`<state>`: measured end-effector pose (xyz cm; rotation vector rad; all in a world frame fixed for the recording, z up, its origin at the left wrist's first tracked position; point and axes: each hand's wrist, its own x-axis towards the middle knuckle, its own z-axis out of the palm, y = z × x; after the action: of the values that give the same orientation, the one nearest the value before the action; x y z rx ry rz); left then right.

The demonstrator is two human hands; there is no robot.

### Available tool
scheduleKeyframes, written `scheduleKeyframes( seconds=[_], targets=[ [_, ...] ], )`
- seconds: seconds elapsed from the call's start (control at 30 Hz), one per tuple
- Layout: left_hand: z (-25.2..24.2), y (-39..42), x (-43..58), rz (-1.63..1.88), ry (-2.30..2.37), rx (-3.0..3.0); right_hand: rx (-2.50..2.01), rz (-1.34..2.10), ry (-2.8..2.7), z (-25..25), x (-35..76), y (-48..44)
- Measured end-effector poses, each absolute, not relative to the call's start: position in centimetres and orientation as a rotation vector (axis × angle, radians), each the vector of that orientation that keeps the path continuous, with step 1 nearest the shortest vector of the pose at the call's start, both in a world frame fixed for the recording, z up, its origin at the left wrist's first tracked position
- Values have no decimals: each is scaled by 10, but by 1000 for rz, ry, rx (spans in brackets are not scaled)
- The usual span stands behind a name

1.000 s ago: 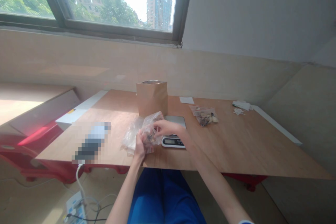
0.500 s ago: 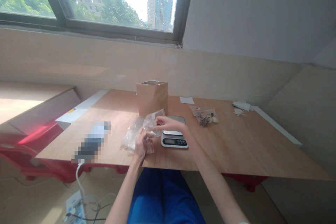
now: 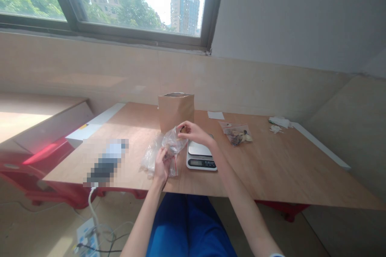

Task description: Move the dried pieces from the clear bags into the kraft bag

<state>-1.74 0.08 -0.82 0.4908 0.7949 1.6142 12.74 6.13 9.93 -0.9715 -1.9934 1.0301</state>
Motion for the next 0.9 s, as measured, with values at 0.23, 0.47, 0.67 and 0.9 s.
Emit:
scheduleKeyframes(
  seconds=[0.23,0.47,0.67,0.9],
  targets=[
    [-12,4,-21,1631,758,255,-777,636,-1627,163,110,105],
    [-7,2,-19,1632,779,224,-929,300,-1583,171,93,157],
    [-8,2,-20,1619,780,245,-1009,275,-1719,159,96,165],
    [-11,3,-20,1632,848,250,-1062,279,-1841,164,94,157]
  ],
)
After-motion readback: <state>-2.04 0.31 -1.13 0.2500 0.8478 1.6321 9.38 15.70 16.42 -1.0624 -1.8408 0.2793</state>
